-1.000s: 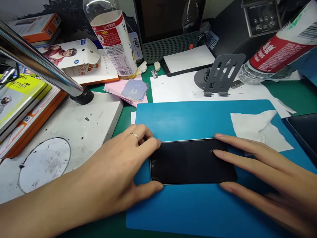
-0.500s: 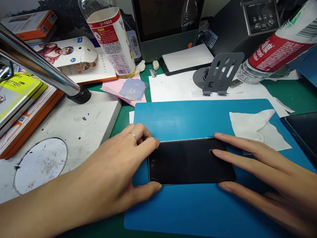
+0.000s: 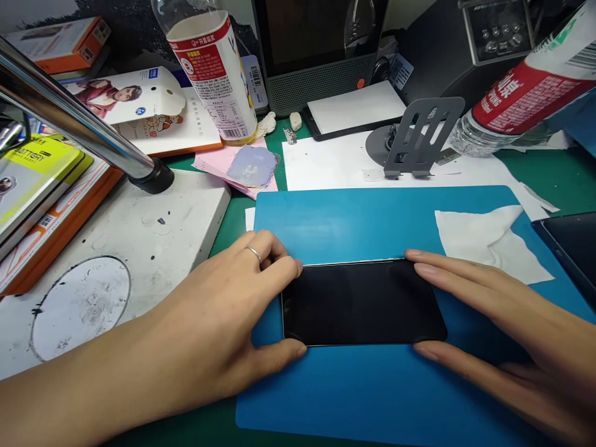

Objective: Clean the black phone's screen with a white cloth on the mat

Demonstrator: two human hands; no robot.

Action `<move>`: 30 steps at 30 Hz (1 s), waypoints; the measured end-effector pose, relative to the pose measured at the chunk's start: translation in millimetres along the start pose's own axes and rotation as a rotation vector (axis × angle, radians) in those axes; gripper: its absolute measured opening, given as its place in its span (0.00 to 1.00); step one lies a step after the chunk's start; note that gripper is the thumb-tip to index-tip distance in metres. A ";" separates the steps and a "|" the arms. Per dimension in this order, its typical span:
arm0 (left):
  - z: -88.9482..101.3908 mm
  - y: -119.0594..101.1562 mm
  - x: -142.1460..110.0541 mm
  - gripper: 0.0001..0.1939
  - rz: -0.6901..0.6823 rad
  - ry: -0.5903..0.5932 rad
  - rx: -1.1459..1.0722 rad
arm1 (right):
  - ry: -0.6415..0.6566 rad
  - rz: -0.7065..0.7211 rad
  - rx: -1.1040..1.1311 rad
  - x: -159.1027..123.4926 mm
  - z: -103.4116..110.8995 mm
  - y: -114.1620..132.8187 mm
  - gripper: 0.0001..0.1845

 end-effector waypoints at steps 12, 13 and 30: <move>-0.2 1.0 -0.1 0.20 0.005 -0.011 -0.013 | -0.004 -0.011 -0.005 -2.4 0.8 -1.7 0.35; -0.4 1.2 -0.1 0.20 0.006 -0.011 -0.012 | -0.005 -0.009 -0.007 -2.4 0.5 -1.8 0.35; -1.0 2.4 0.4 0.21 -0.018 -0.039 -0.004 | 0.001 -0.033 0.005 -5.2 -0.1 -3.6 0.37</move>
Point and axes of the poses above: each hand's wrist, its own x-axis towards the middle knuckle, its own z-axis out of the back of the hand, y = z × x, the point moved 10 cm from there along x, towards the middle knuckle
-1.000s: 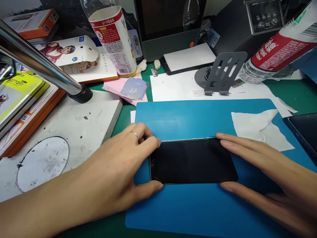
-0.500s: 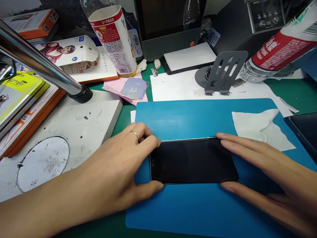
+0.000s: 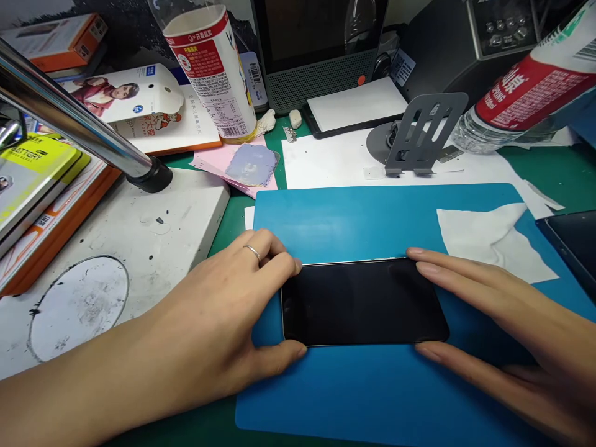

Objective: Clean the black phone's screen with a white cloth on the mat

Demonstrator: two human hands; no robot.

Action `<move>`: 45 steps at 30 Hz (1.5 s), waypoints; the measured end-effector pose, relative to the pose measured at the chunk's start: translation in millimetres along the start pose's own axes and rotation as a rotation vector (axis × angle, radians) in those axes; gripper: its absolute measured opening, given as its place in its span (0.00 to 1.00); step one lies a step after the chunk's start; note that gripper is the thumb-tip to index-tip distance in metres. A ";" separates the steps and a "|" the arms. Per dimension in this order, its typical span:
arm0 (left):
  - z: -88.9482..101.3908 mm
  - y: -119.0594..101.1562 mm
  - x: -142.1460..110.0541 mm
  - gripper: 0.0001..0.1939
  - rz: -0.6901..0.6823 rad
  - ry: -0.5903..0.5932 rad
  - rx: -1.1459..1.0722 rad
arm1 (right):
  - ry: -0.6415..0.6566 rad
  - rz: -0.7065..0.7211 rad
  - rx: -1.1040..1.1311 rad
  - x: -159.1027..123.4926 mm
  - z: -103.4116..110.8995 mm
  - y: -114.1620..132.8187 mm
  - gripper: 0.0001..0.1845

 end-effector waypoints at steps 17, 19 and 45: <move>0.9 -0.6 -1.5 0.22 -0.001 0.030 -0.006 | 0.011 0.002 -0.001 0.4 -3.7 -1.5 0.38; 0.6 -1.2 -1.6 0.22 -0.008 0.035 -0.006 | 0.000 0.015 -0.001 0.1 -3.6 -0.7 0.39; -0.2 -1.8 -1.0 0.23 -0.034 0.050 0.027 | 0.007 -0.055 -0.023 0.2 -5.0 -12.5 0.42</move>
Point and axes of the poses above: each hand's wrist, its own x-axis towards the middle knuckle, its own z-axis out of the back of the hand, y = z × x, the point moved 10 cm from there along x, towards the middle knuckle
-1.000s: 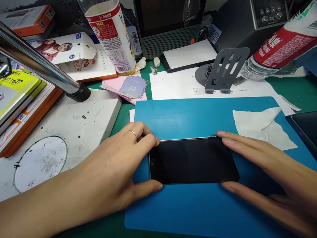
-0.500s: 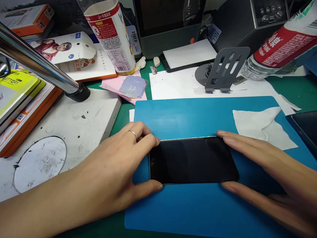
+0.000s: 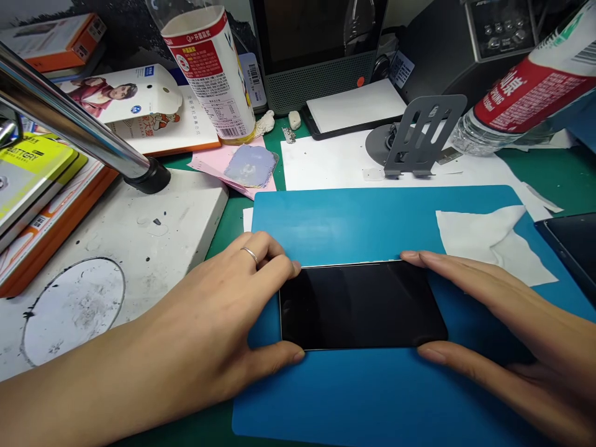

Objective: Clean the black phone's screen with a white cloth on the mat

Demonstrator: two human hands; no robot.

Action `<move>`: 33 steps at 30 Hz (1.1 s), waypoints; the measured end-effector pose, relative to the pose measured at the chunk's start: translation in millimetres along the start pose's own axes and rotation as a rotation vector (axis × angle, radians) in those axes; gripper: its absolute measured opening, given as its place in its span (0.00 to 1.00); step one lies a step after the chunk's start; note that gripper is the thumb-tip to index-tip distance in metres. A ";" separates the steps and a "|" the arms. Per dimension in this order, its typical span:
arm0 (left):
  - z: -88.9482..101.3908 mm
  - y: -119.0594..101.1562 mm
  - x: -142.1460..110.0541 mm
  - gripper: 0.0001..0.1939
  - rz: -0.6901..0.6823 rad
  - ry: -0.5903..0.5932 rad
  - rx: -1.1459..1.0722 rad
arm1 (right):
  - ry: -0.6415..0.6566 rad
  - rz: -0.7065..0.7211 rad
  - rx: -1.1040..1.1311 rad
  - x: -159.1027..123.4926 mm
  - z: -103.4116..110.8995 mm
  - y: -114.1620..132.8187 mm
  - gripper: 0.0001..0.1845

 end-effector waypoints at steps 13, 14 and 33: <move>1.0 0.6 -1.7 0.22 0.034 -0.028 -0.025 | 0.057 -0.094 0.062 3.8 2.4 -1.6 0.38; 1.3 0.8 -2.0 0.23 0.041 -0.038 -0.027 | 0.055 -0.092 0.062 3.8 2.4 -1.7 0.38; 2.6 0.1 0.0 0.21 0.059 -0.050 -0.043 | -0.012 -0.072 0.062 2.4 5.7 -0.9 0.43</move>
Point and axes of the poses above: each hand's wrist, its own x-axis towards the middle knuckle, its own z-axis out of the back of the hand, y = z × x, the point moved 10 cm from there along x, towards the middle knuckle
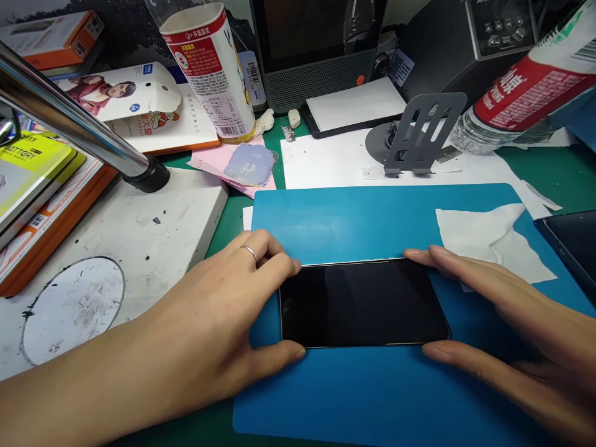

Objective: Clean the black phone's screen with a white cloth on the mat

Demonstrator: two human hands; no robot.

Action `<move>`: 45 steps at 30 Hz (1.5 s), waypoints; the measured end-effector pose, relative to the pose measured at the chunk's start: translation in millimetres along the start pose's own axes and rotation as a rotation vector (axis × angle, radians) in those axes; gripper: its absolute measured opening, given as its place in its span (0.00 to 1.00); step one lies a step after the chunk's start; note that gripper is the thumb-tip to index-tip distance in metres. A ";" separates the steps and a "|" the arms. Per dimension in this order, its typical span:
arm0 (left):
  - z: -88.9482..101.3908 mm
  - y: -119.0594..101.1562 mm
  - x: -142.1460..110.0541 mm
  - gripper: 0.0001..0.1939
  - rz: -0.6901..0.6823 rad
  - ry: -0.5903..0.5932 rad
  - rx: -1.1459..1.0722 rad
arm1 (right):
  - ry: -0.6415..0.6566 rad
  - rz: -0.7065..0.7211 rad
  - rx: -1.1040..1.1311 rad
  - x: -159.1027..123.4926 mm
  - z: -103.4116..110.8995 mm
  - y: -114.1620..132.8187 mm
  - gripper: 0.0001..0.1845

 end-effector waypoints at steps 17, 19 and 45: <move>1.1 -0.8 0.0 0.20 0.000 -0.003 0.007 | 0.043 0.004 -0.018 1.7 -4.7 -0.3 0.41; 1.4 -0.3 0.3 0.20 0.003 -0.002 0.005 | 0.053 -0.001 -0.011 0.5 -4.6 -1.3 0.41; -1.5 10.5 1.1 0.25 0.069 -0.015 -0.029 | 0.092 -0.030 0.024 -1.3 -6.6 -6.5 0.41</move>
Point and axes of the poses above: each hand's wrist, its own x-axis towards the middle knuckle, its own z-axis out of the back of the hand, y = z × x, the point moved 10 cm from there along x, towards the middle knuckle
